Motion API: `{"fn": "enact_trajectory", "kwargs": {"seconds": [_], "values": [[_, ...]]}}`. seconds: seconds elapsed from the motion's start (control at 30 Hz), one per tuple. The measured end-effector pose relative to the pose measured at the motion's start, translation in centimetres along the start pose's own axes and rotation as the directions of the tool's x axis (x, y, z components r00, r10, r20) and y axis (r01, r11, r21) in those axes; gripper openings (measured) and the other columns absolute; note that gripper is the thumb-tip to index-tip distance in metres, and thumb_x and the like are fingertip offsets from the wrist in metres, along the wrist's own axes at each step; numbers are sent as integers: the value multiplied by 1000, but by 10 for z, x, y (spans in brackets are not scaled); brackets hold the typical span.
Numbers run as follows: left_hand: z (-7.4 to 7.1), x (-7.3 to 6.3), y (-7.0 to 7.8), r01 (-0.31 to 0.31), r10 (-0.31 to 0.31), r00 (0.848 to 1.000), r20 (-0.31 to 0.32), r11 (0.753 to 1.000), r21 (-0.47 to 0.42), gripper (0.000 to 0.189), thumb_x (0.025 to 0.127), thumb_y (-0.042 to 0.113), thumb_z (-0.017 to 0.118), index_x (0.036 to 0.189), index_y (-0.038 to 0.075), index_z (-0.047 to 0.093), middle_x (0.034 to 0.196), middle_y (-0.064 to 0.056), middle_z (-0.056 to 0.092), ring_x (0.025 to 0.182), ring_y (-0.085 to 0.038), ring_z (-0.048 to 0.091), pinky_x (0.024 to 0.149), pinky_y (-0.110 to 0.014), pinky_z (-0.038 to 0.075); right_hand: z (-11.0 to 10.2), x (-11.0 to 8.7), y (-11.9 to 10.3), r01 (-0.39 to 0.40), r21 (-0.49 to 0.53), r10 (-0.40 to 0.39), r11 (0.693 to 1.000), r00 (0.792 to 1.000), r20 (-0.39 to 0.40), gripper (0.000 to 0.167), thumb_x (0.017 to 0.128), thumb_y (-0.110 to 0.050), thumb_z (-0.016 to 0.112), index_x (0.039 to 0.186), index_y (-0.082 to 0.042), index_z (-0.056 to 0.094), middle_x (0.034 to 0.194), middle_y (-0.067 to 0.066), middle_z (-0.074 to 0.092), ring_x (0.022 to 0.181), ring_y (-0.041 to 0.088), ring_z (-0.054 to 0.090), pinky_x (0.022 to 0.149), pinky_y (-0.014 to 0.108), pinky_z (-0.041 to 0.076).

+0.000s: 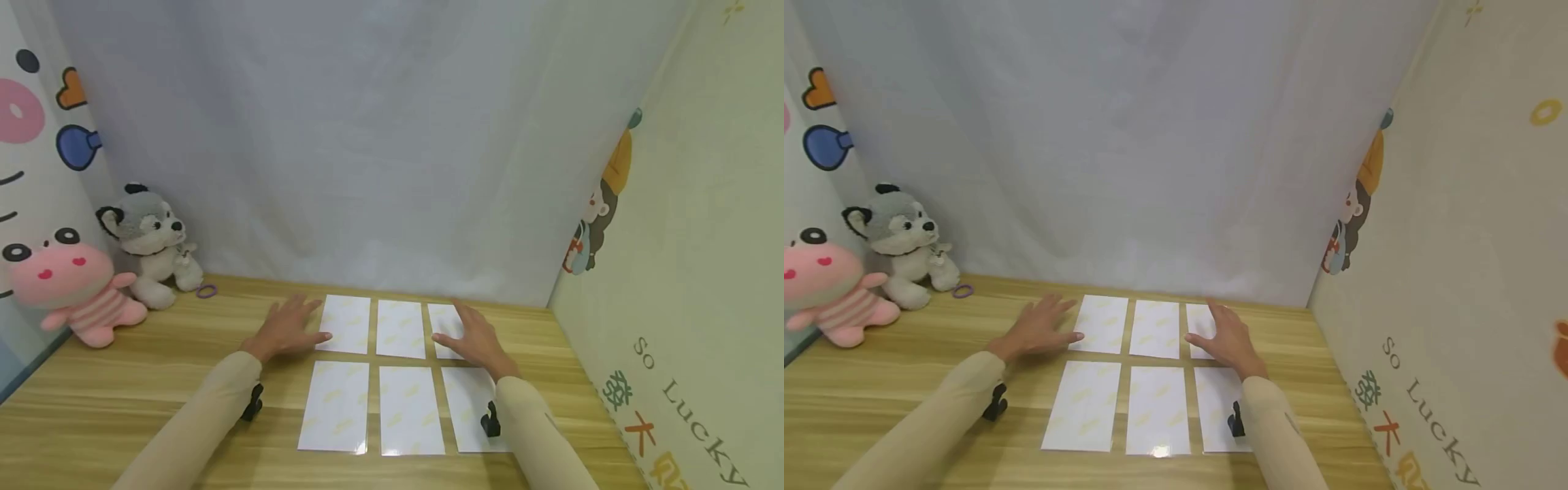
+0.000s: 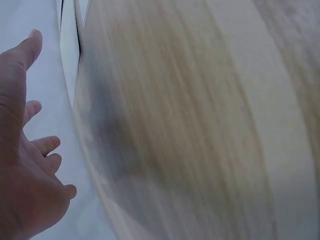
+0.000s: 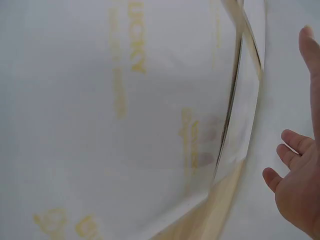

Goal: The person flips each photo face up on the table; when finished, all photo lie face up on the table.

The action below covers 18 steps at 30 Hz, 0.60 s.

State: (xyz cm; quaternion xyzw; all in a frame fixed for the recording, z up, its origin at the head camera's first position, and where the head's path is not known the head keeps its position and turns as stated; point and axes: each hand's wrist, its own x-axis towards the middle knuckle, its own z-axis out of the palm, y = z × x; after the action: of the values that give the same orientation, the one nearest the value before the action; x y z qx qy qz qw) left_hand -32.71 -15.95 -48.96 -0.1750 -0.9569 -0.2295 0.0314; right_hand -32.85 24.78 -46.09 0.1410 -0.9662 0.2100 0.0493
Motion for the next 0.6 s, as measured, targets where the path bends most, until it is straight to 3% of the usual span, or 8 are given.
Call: {"fn": "enact_trajectory", "kwargs": {"seconds": [0.13, 0.37, 0.6], "values": [[-1, 0, 5, -47, 47, 999, 24, 999, -16, 83, 88, 59, 63, 147, 4, 46, 152, -33, 38, 144, -53, 28, 110, -77, 17, 3, 8, -11, 13, 30, -14, 999, 1000, 23, 96, 84, -52, 73, 157, -9, 28, 155, 22, 40, 142, 46, 37, 111, 67, 29], [-1, -1, 12, -52, 53, 989, 139, 999, -5, 79, 89, 55, 63, 149, 7, 45, 155, -34, 32, 147, -54, 20, 113, -74, 15, 7, 24, -28, 23, 69, -28, 997, 997, 75, 100, 83, -49, 77, 159, -13, 24, 149, 20, 50, 138, 44, 44, 112, 65, 30], [8, 0, 8, -72, 71, 988, 138, 997, 4, 70, 92, 52, 61, 147, 11, 49, 155, -29, 36, 148, -50, 22, 113, -73, 16, 19, 40, -44, 71, 106, -83, 992, 991, 107, 96, 85, -47, 77, 159, -14, 25, 145, 21, 54, 136, 43, 47, 111, 63, 34]]}}
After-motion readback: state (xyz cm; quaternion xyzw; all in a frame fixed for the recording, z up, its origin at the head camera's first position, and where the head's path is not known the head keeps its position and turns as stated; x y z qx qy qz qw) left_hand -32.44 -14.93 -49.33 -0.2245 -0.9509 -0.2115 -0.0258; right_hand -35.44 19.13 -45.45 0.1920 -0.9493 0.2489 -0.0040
